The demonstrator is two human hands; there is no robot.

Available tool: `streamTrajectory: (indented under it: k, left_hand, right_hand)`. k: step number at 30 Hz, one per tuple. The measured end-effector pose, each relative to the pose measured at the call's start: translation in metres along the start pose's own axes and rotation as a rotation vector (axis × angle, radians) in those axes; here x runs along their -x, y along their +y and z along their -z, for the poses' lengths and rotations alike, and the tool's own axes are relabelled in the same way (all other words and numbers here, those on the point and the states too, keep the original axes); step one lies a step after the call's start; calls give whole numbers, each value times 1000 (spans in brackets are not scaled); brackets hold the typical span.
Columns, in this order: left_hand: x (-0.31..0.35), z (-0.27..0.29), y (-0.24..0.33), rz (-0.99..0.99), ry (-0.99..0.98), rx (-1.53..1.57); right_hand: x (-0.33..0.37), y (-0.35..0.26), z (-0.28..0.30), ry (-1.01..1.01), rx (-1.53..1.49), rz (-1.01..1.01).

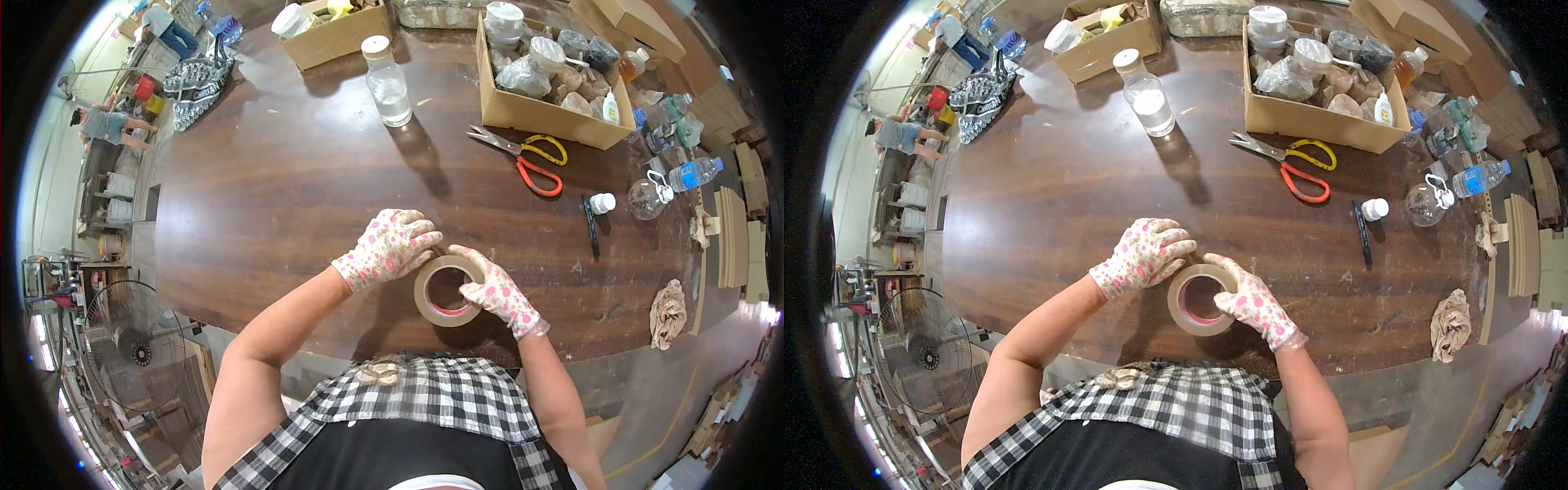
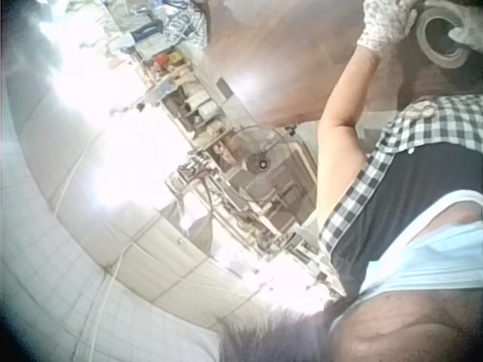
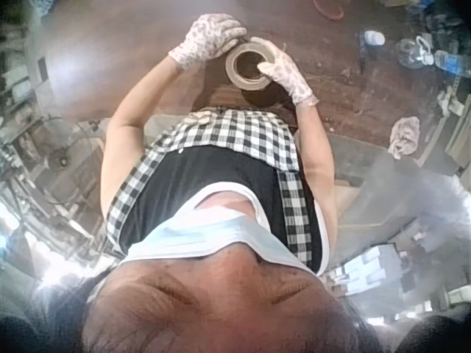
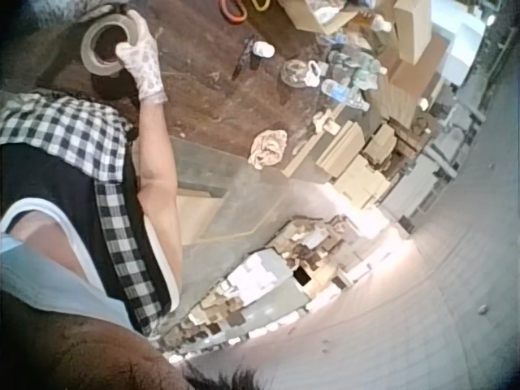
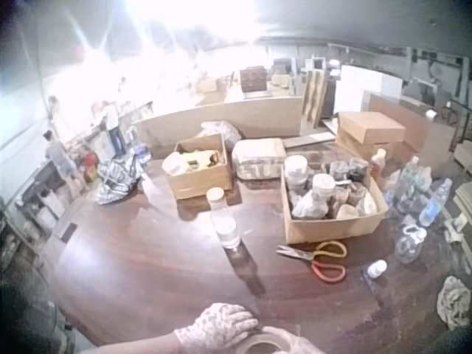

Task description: The person pours liquid from a bottle into a small container, wraps various small jars in plastic film, secures them with adhesive tape using scissors, and organizes the items within a cardboard box.

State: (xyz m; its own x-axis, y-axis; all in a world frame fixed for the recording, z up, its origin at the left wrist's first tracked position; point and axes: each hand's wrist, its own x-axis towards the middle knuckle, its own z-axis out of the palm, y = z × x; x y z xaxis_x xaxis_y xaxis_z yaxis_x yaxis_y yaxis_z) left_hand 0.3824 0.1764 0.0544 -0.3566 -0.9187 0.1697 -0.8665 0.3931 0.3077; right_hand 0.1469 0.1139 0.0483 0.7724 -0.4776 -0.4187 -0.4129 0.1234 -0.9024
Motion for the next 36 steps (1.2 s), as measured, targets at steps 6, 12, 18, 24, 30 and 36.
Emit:
streamTrajectory:
  k: [6,12,18,24,30,36]
  left_hand:
    - [1,-6,3,31,48,-39]
    - [-5,-6,16,219,8,-45]
    - [3,-14,16,469,94,229]
    - [21,16,-1,560,-45,649]
    - [12,25,-2,44,-26,130]
    - [7,-4,-8,-28,29,25]
  right_hand:
    - [31,14,-15,55,-196,-9]
    - [17,0,-52,84,-61,-57]
    - [-10,8,-74,178,-48,-56]
    - [-16,5,-56,143,-156,-56]
    - [-33,8,-25,24,115,97]
    - [-12,-1,-28,20,-41,22]
